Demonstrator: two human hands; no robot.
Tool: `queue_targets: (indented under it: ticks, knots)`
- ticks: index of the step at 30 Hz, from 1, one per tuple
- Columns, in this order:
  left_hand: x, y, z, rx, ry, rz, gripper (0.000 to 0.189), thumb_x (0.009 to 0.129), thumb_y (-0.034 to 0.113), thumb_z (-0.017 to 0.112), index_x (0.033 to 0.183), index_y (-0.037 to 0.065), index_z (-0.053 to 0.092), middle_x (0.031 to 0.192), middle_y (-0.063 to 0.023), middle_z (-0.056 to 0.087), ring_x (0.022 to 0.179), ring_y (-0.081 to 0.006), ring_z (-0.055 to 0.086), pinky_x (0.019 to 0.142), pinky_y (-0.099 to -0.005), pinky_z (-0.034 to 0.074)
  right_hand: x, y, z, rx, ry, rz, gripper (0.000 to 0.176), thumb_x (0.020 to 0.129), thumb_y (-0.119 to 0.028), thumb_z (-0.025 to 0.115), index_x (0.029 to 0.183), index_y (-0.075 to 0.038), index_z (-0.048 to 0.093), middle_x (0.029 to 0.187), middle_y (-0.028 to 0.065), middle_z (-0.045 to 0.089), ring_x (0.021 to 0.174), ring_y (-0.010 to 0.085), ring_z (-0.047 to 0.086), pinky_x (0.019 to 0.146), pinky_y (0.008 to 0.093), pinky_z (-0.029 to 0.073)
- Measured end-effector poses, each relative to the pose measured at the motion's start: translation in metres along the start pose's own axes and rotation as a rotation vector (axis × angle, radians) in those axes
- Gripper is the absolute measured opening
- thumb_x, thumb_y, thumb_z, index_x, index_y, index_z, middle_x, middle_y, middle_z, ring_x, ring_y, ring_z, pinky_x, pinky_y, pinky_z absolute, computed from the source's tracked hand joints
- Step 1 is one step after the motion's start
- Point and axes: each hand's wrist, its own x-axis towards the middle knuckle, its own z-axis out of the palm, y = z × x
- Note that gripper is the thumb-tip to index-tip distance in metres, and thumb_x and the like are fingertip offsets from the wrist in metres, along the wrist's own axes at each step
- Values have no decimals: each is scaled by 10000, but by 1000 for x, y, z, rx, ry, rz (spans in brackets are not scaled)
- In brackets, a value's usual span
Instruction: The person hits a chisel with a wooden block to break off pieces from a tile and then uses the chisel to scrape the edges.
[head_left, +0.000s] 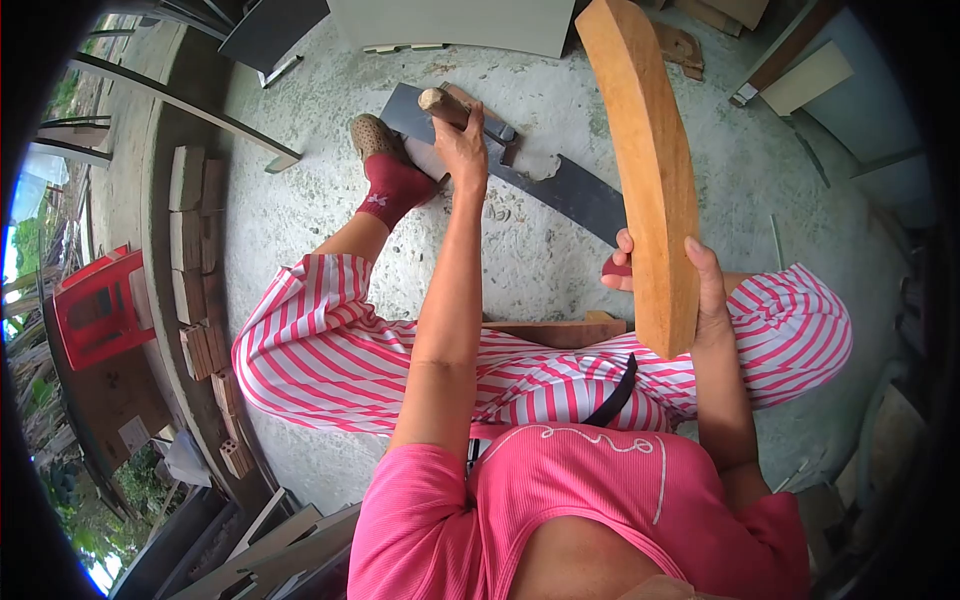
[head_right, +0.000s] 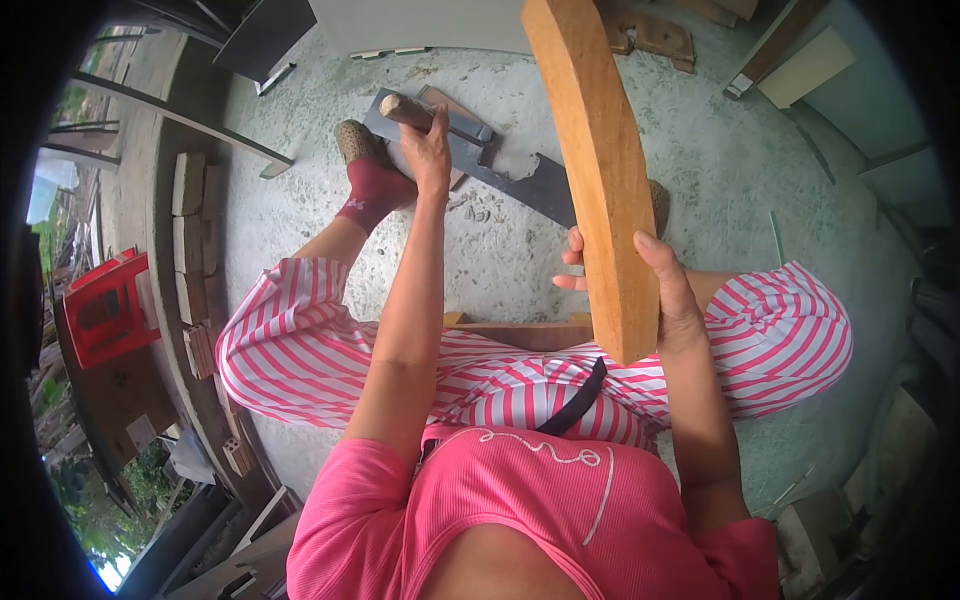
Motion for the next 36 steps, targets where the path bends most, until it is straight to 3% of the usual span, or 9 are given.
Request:
queue_targets:
  ticks: [4,9,16,18,19,25,29,30,36]
  knots:
    - [-5,4,3,9,40,32,431,815,230,689,1106,-11,482,918,-196,636,839,-280,620,778,-366,469,9,-11,-2,-548,174,182,717,855,-416,525,1418,-40,292,1112,106,519,925,159,547,767,300,480]
    - [-2,4,6,5,20,34,416,811,220,688,1082,-15,477,933,-229,638,856,-327,629,782,-386,472,30,-25,-3,-1156,74,18,675,881,-353,513,1445,-77,267,1435,191,349,1320,295,347,1077,358,248]
    - [5,14,4,66,-112,33,409,791,235,692,1014,-34,479,904,-257,629,853,-381,622,776,-409,469,47,-141,148,-1518,-34,-543,650,867,-318,514,1430,-69,307,1407,157,389,1288,241,378,1064,326,264]
    - [6,13,5,64,-105,26,415,785,238,690,1010,-39,479,903,-266,628,862,-408,616,775,-423,467,45,-141,203,-879,-123,-758,750,826,-447,541,1404,-34,299,1165,243,532,1029,260,586,877,358,497]
    - [6,14,5,71,-105,25,411,786,235,689,1008,-40,479,906,-270,628,866,-411,617,774,-424,467,68,-130,183,-1365,-258,-1140,757,820,-414,518,1445,-87,244,1252,262,477,1100,307,548,910,379,477]
    - [1,22,2,40,-126,19,378,777,204,684,992,-41,492,909,-271,631,874,-418,617,770,-422,472,125,-94,85,-1948,-336,-70,620,865,-348,499,1415,-107,342,1356,161,446,1183,232,471,989,337,369]
    - [0,22,8,66,-91,72,331,770,199,681,950,-23,514,870,-261,631,835,-424,610,738,-431,469,124,-130,134,-1827,-435,-262,638,865,-381,509,1416,-107,339,1341,161,463,1166,224,483,967,316,386]
    - [2,27,8,105,-123,43,323,772,204,680,937,-20,516,860,-260,629,821,-427,606,729,-435,467,125,-143,146,-1983,-144,-56,654,865,-404,524,1414,-98,343,1341,149,463,1173,218,474,972,305,374]
    - [13,19,1,81,-108,33,353,774,238,685,935,-26,515,845,-249,623,790,-402,607,717,-425,470,109,-140,186,-1470,-484,-592,866,830,-530,514,1458,-48,162,1347,300,368,1258,352,405,1016,404,381]
